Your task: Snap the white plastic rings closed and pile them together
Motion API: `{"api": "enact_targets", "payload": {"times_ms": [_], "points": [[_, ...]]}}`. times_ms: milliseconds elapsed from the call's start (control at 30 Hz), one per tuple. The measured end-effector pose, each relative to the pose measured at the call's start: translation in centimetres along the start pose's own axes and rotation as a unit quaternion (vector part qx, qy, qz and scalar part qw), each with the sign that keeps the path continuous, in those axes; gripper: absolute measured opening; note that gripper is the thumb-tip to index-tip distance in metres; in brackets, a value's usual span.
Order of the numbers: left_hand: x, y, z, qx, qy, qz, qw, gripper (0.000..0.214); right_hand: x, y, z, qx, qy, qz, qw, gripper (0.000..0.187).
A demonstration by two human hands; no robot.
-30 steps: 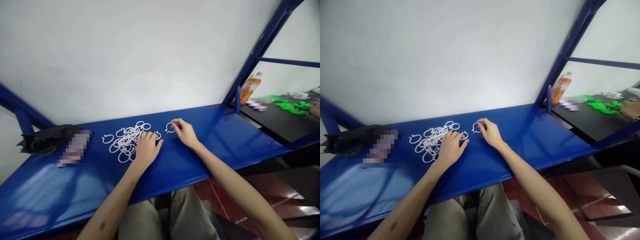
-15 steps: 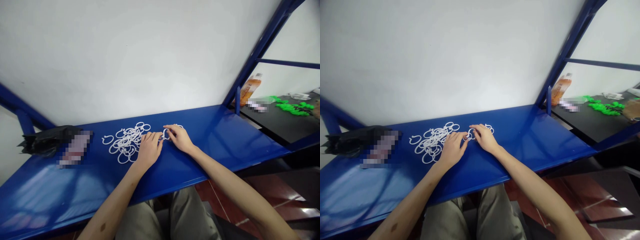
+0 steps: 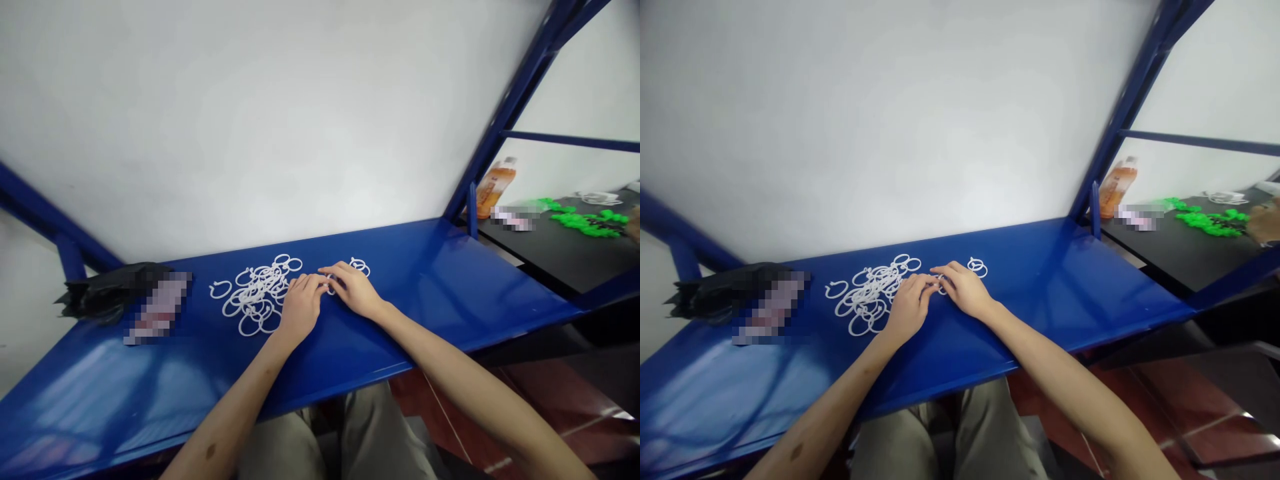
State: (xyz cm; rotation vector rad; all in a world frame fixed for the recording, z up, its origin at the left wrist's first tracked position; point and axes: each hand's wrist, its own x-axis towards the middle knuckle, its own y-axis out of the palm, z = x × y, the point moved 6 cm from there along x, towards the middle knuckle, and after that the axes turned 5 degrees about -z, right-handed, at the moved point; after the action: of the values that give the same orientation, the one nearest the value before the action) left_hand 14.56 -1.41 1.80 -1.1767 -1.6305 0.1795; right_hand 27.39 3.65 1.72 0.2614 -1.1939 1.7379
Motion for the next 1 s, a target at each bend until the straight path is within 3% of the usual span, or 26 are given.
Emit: {"api": "enact_targets", "payload": {"times_ms": [233,400,600,1000], "points": [[0.7,-0.7,2.1,-0.181,-0.163,0.035,0.969,0.011,0.0,0.3,0.0,-0.003,-0.016,0.018,1.000,0.020],[0.7,-0.3,2.7,-0.288,-0.202,0.078,0.933,0.012,0.1,-0.1,0.1,0.033,0.020,0.012,0.999,0.012],[0.2,0.3,3.0,-0.330,-0.222,0.134,0.908,0.015,-0.1,-0.1,0.6,0.018,-0.032,0.045,0.998,0.016],[0.2,0.0,3.6,-0.407,-0.317,0.042,0.856,0.040,-0.1,0.0,1.5,-0.024,0.033,0.014,0.999,0.015]]}}
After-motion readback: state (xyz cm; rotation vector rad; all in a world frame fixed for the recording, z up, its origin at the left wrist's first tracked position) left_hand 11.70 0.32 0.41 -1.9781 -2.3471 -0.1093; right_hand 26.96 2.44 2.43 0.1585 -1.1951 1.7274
